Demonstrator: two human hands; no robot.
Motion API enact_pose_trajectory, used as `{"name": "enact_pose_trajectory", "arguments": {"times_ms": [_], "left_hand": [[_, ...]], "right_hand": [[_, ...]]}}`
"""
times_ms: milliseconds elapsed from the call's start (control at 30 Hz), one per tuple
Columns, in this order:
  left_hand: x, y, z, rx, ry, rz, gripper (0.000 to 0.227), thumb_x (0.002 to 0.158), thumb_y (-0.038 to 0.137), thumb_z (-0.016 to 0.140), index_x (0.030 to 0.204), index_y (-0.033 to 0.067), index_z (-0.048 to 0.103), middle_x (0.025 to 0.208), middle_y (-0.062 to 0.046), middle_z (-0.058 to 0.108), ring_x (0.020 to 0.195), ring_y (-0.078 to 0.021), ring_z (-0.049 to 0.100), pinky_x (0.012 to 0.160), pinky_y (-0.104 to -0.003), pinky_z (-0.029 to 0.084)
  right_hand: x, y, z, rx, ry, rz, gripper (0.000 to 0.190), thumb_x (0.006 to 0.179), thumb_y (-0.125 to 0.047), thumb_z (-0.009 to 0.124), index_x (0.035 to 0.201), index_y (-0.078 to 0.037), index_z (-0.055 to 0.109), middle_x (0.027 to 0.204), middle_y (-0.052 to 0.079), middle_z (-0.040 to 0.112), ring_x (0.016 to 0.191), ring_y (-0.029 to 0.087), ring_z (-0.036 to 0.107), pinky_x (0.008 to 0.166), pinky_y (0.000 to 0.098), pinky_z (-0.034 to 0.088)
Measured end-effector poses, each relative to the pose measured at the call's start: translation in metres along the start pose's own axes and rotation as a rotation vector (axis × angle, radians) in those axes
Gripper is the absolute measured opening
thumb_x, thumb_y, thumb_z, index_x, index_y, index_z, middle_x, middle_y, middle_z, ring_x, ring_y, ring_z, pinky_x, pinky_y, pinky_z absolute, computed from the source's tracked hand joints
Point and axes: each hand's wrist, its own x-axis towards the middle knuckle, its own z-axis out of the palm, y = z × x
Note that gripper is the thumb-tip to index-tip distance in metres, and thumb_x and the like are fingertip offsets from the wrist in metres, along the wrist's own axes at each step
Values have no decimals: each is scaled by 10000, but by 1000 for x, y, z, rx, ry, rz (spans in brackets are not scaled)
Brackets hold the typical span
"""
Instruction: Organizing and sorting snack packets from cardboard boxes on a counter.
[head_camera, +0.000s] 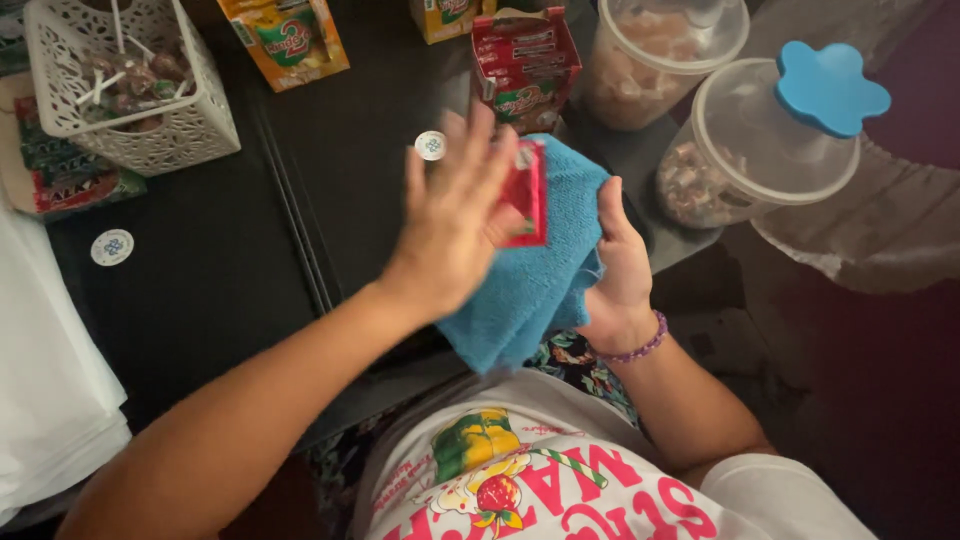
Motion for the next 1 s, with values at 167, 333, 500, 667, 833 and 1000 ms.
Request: {"name": "enact_pose_trajectory", "arguments": {"times_ms": [167,333,500,667,833,1000], "left_hand": [[-6,22,-8,-63,-148,140,694,1007,473,352,1516,98,66,1594,-104,35,1490,-369,21,1195,-552,70],[-4,13,-10,-74,-60,146,756,1000,548,395,1532,125,62,1590,-157,-42,1489,-446,-17,1229,-569,136],[-20,44,-11,-284,-177,245,840,916,561,454,1501,79,93,1575,-226,73,1484,-447,89,1229,-508,126],[-13,48,-25,-603,7,191,479,919,51,606,1356,76,411,1425,-179,411,1356,-319,421,1167,-387,332],[3,24,-24,-812,303,-250,894,695,34,839,1381,128,274,1274,-140,563,1093,-187,633,1002,-269,482],[-6,31,-12,121,-50,38,605,989,542,301,1516,256,216,1595,-96,81,1472,-432,86,1105,-692,162]], "right_hand": [[2,-3,-7,-12,-25,-43,660,965,-511,386,1414,-28,374,1448,179,377,1364,305,344,1184,449,200],[1,0,-1,-62,11,32,726,932,-547,384,1438,-30,324,1449,210,356,1344,344,344,1149,513,211],[-1,-7,-16,102,-19,77,595,930,-529,518,1219,-13,577,1298,185,549,1254,322,494,1129,472,339],[2,-11,-24,26,80,51,656,906,-606,456,1045,15,617,1042,200,652,997,321,634,957,433,479],[1,0,8,-34,42,30,761,903,-559,417,1427,-13,327,1454,214,344,1338,367,333,1138,552,200],[-2,-5,-8,23,-44,23,654,967,-524,415,1377,-14,431,1412,201,429,1312,348,410,1145,506,261]]}}
